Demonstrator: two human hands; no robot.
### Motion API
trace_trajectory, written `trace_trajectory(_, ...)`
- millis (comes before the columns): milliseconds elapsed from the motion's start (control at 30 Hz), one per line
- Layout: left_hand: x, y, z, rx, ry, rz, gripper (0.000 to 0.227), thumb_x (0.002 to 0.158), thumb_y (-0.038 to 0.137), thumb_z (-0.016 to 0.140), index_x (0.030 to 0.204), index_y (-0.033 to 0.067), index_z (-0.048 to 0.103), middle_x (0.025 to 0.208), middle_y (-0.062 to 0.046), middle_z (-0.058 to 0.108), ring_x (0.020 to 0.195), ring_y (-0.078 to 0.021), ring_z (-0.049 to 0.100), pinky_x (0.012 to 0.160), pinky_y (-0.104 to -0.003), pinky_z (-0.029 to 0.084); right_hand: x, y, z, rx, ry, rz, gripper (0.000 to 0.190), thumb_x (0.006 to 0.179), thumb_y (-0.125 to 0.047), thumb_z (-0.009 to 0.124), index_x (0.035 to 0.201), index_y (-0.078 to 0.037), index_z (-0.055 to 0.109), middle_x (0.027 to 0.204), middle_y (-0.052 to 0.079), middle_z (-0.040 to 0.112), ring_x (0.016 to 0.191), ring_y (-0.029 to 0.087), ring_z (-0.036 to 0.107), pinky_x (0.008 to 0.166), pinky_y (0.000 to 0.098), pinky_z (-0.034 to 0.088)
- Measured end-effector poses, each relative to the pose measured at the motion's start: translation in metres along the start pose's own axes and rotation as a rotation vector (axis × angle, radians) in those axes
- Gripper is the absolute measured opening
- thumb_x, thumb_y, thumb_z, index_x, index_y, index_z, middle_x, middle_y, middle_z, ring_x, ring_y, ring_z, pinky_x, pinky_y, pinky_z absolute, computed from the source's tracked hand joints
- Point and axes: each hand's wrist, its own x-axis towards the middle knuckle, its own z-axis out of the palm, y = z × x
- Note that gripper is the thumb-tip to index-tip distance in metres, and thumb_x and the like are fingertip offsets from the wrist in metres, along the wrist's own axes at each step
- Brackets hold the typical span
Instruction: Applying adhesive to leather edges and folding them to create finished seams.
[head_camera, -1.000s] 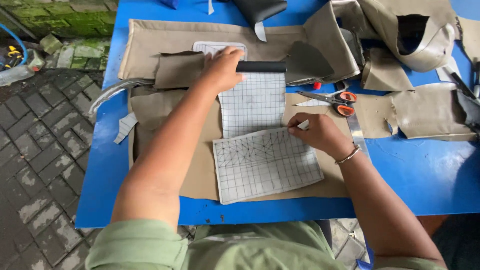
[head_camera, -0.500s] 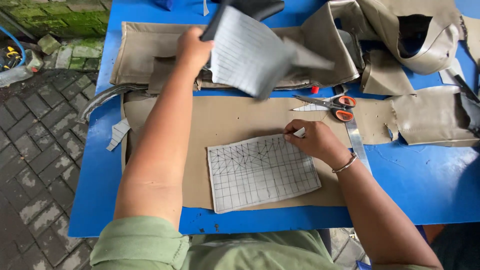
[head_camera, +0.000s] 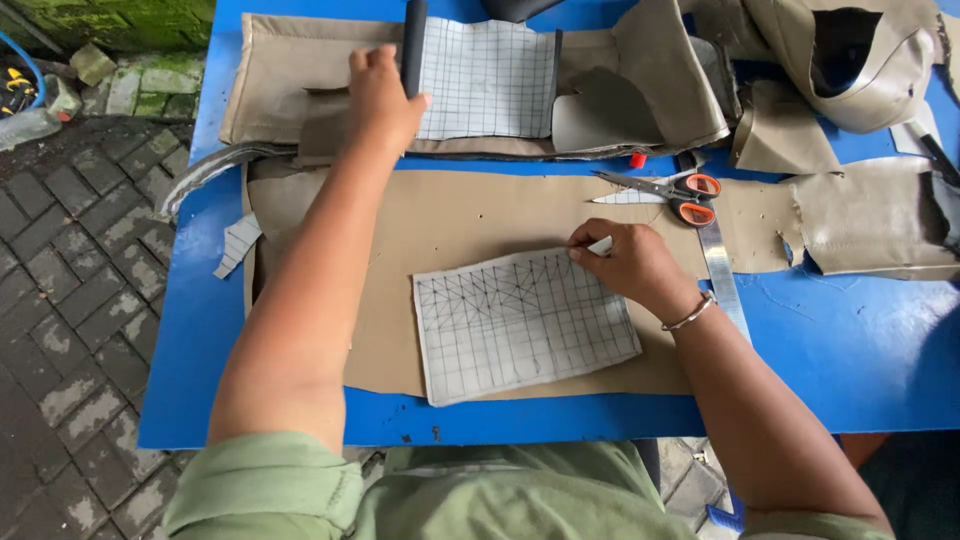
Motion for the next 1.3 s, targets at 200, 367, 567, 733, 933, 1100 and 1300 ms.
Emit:
trace_trajectory(200,-0.118,0.089,-0.06,-0.19,-0.426,0.26,0.063,0.088,0.036,0.081,0.127,-0.0076,0.059,0.119,-0.035,0.061,0.117,-0.0576,0.058,0.099,-0.063,0.047,0.018,-0.009,-0.006,-0.154,0.08,-0.028,0.024,0.09,-0.04,0.07,0.111,-0.03,0.073,0.102,-0.002,0.079,0.097,0.036,0.072,0.086,0.0539,0.057)
trace_trajectory(367,-0.161,0.106,-0.083,-0.11,-0.876,0.296,0.061,0.099,0.028,0.07,0.151,0.0088,0.045,0.135,-0.023,0.062,0.129,-0.0434,0.059,0.108,-0.058,0.05,0.062,-0.041,-0.033,-0.322,0.07,-0.325,0.019,0.088,-0.031,0.07,0.106,-0.026,0.074,0.102,0.002,0.078,0.096,0.037,0.073,0.083,0.0542,0.057)
trace_trajectory(567,-0.134,0.006,-0.014,0.392,-0.246,0.539,0.032,0.097,0.034,0.068,0.126,0.0218,0.066,0.13,-0.001,0.057,0.13,-0.0266,0.048,0.098,-0.052,0.05,0.097,-0.031,-0.025,-0.537,0.116,-0.173,0.028,0.09,-0.032,0.072,0.117,-0.025,0.072,0.104,0.005,0.068,0.089,0.035,0.073,0.074,0.051,0.062)
trace_trajectory(733,-0.119,-0.003,0.003,0.435,-0.175,0.486,0.035,0.095,0.036,0.07,0.125,0.0211,0.061,0.115,-0.001,0.055,0.114,-0.0289,0.053,0.089,-0.052,0.049,0.088,0.007,-0.003,-0.691,0.169,-0.022,0.033,0.081,-0.032,0.076,0.112,-0.022,0.071,0.111,0.005,0.062,0.079,0.034,0.075,0.064,0.0504,0.065)
trace_trajectory(933,-0.114,0.007,-0.001,0.419,-0.155,0.417,0.022,0.093,0.036,0.072,0.104,0.0189,0.063,0.109,-0.002,0.055,0.112,-0.0299,0.053,0.088,-0.051,0.047,0.098,0.012,0.0,-0.63,0.255,-0.039,0.036,0.081,-0.032,0.079,0.112,-0.018,0.067,0.116,0.007,0.064,0.086,0.036,0.075,0.068,0.0526,0.064)
trace_trajectory(1100,-0.12,0.017,-0.004,0.376,-0.1,0.401,0.021,0.091,0.031,0.075,0.102,0.0157,0.065,0.109,-0.005,0.056,0.11,-0.0323,0.053,0.085,-0.048,0.05,0.105,0.022,0.011,-0.665,0.376,-0.148,0.016,0.083,-0.025,0.075,0.098,-0.022,0.069,0.114,0.003,0.067,0.075,0.036,0.075,0.06,0.0506,0.063)
trace_trajectory(1300,-0.155,0.056,-0.014,-0.012,-0.191,0.511,0.051,0.089,0.026,0.082,0.131,0.0161,0.054,0.118,-0.014,0.056,0.107,-0.0455,0.065,0.083,-0.056,0.059,0.085,-0.025,0.0,-0.535,0.46,-0.307,0.025,0.082,-0.018,0.073,0.107,-0.02,0.069,0.111,0.002,0.06,0.08,0.036,0.072,0.068,0.0522,0.063)
